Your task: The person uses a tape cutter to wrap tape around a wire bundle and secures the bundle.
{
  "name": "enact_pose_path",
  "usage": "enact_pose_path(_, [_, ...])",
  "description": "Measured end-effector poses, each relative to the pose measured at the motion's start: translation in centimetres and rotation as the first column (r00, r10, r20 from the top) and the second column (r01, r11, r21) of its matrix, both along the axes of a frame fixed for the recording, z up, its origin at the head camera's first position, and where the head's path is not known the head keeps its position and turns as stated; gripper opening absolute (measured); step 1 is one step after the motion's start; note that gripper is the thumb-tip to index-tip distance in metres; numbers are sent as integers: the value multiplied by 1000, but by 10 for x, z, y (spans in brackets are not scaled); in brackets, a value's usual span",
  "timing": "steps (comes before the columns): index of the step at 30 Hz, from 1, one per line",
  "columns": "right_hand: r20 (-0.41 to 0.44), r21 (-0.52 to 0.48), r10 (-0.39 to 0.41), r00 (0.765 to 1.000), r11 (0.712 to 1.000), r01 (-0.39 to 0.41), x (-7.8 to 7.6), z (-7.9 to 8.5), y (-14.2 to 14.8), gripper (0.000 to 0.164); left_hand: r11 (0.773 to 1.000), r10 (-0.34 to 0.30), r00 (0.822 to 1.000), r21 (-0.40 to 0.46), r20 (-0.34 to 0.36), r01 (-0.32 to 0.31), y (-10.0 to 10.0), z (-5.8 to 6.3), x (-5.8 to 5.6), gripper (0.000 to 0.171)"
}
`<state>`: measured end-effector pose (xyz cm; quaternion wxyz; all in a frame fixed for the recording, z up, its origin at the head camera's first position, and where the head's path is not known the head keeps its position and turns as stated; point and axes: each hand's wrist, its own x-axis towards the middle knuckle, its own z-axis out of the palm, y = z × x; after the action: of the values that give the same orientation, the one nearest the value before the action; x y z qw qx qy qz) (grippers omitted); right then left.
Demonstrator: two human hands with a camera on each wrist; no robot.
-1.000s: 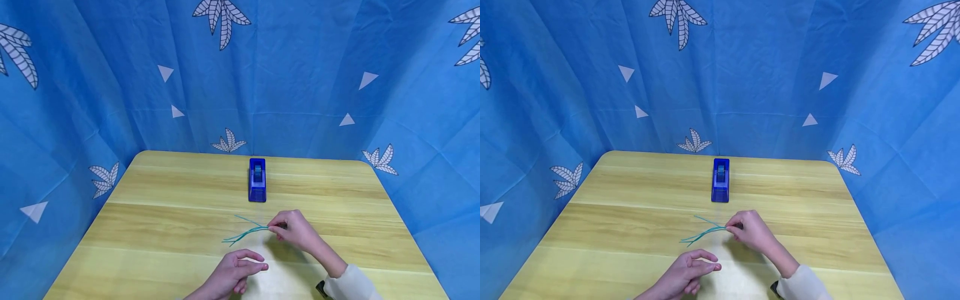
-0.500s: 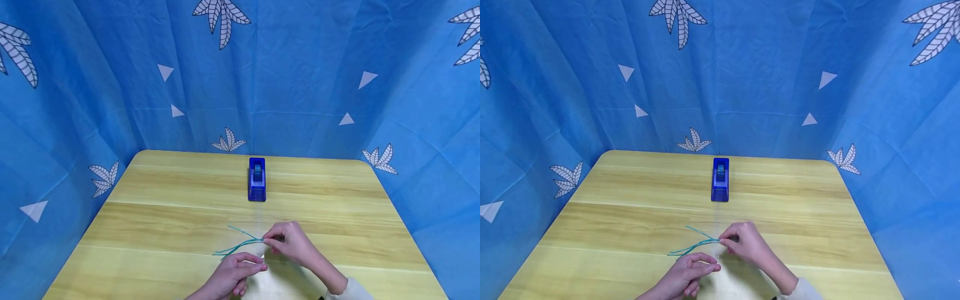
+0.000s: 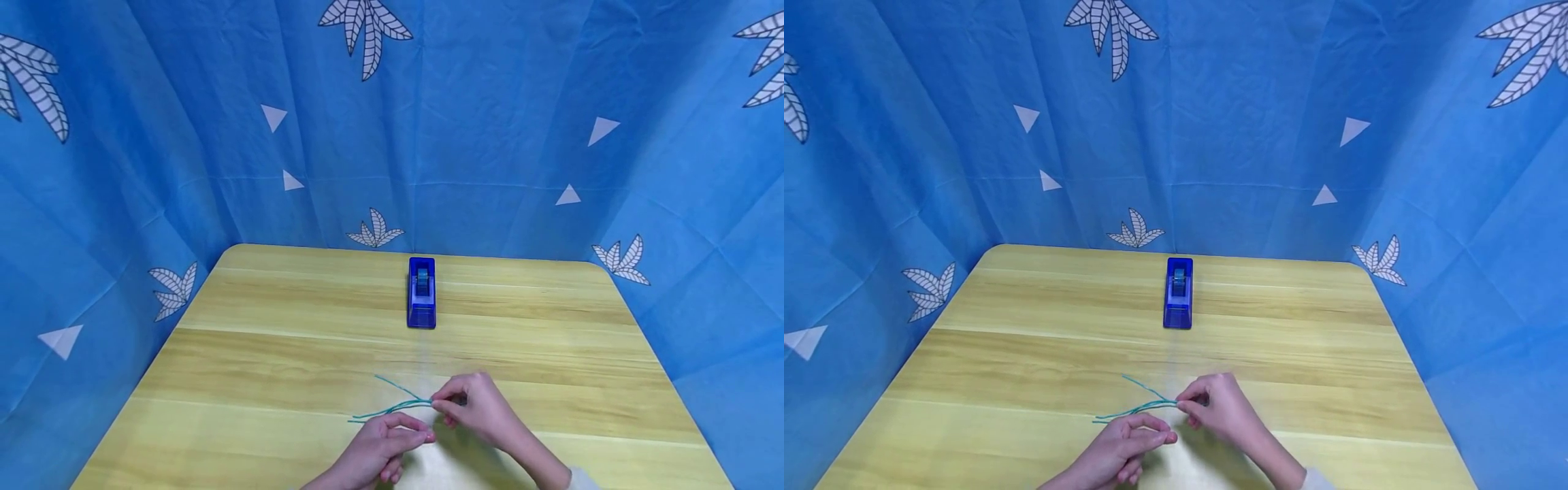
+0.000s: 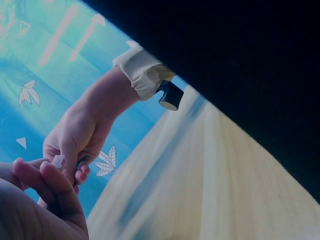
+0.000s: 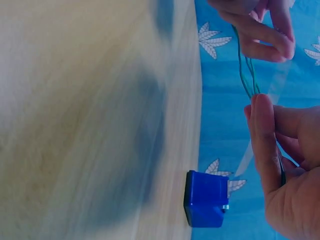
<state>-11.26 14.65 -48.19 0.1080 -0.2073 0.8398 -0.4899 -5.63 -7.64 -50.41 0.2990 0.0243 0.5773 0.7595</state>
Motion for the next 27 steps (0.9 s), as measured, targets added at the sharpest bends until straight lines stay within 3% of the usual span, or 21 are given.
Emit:
enact_pose_path(14, [-54, -79, -69, 996, 995, 64, 17, -5, -3, 5, 999, -52, 998, 16, 35, 52, -5, -9, 3, 40])
enact_pose_path(21, [-23, -77, -43, 999, 996, 41, 21, -11, -2, 6, 997, -77, 995, 33, 67, 75, -10, -10, 4, 38])
enact_pose_path(27, [-37, -97, -45, 998, 994, 41, 25, -9, -3, 7, 996, -91, 995, 21, 40, 90, -13, -10, 6, 41])
